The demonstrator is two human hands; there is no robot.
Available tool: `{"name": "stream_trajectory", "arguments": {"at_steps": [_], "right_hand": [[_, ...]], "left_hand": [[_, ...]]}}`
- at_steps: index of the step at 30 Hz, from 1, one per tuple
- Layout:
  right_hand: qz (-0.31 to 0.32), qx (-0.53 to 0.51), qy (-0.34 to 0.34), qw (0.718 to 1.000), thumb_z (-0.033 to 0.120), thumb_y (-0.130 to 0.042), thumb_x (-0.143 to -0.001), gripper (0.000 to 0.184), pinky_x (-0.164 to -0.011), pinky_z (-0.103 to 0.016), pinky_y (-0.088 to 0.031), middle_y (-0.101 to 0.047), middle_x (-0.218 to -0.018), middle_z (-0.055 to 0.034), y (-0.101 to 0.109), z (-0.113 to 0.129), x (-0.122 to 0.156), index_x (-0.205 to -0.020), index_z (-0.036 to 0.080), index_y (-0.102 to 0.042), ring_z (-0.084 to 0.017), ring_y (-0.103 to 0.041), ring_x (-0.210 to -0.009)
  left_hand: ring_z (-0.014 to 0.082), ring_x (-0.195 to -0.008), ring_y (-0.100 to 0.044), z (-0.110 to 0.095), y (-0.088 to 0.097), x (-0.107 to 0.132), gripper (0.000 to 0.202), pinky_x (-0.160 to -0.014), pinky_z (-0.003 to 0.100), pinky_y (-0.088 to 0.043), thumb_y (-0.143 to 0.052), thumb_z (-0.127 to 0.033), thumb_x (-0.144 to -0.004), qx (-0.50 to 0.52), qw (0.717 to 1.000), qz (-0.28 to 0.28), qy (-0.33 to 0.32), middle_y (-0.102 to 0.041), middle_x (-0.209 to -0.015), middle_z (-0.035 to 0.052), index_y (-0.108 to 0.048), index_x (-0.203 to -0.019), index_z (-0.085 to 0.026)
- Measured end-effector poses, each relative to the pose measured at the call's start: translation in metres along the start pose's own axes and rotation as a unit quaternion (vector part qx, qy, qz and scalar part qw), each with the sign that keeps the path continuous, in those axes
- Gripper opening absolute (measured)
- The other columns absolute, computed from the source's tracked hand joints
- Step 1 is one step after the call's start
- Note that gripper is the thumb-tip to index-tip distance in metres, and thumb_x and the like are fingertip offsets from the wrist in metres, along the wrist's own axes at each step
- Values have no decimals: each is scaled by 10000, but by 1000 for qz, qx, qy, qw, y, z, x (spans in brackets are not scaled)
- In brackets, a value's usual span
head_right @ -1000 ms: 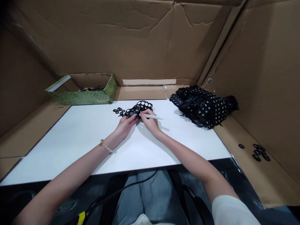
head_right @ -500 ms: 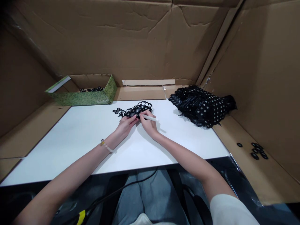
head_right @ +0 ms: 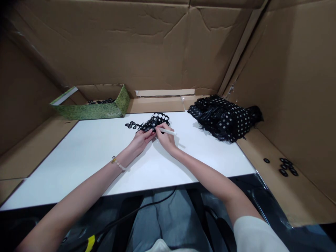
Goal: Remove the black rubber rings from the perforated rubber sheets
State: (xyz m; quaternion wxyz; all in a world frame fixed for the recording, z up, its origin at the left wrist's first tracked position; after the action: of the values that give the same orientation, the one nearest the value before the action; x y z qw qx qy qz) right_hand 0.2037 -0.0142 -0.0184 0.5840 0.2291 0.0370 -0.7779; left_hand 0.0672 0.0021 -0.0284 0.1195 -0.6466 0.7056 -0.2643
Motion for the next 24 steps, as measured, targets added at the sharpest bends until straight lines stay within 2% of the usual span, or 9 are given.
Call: {"name": "stream_trajectory", "arguments": {"at_steps": [9, 13, 16, 19, 24], "right_hand": [[28, -44, -10, 999, 381, -601, -806, 163, -762, -320, -466, -683, -772, -7, 2, -4, -6, -756, 231, -641, -194, -619, -778], [11, -127, -67, 990, 372, -625, -763, 146, -753, -328, -500, -672, -753, -6, 5, -10, -12, -733, 230, -609, -201, -642, -779], [-4, -161, -84, 983, 393, -631, -755, 168, -776, -340, -515, -671, -763, -8, 7, -8, -13, -738, 229, -598, -211, -660, -805], [-3, -131, -60, 990, 411, -631, -763, 183, -783, -334, -500, -673, -777, -13, 10, 1, -12, -748, 229, -623, -207, -637, -807], [33, -106, -42, 993, 393, -641, -765, 169, -739, -314, -477, -673, -765, -11, 7, 9, -7, -745, 226, -654, -195, -607, -777]], "left_hand": [[158, -725, -668, -3, 5, -2, 281, -910, 364, -540, -800, -42, -666, 19, 999, -44, 16, -688, -679, 56, -552, -603, -158], [171, -741, -659, -5, 7, -6, 178, -878, 379, -554, -796, -195, -740, 48, 996, -52, 47, -683, -738, 57, -622, -728, -158], [165, -718, -640, -4, 10, -8, 179, -839, 363, -561, -752, -304, -810, 62, 994, -67, 66, -656, -716, 41, -642, -776, -167], [135, -663, -606, 0, 11, -9, 193, -808, 321, -549, -740, -272, -830, 58, 993, -81, 62, -638, -666, 22, -617, -725, -167], [105, -637, -596, 3, 10, -8, 228, -807, 272, -525, -747, -182, -820, 59, 994, -78, 38, -628, -622, 20, -603, -649, -139]]}}
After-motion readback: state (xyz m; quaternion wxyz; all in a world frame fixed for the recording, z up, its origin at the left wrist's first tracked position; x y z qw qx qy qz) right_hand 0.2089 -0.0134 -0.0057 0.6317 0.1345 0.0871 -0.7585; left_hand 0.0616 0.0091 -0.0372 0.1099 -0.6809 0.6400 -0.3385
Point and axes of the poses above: each hand's wrist, its own x-axis away from the middle knuckle, its own y-axis out of the back of the hand, z = x × y, the point moved 3 cm from there along -x, towards the middle knuckle
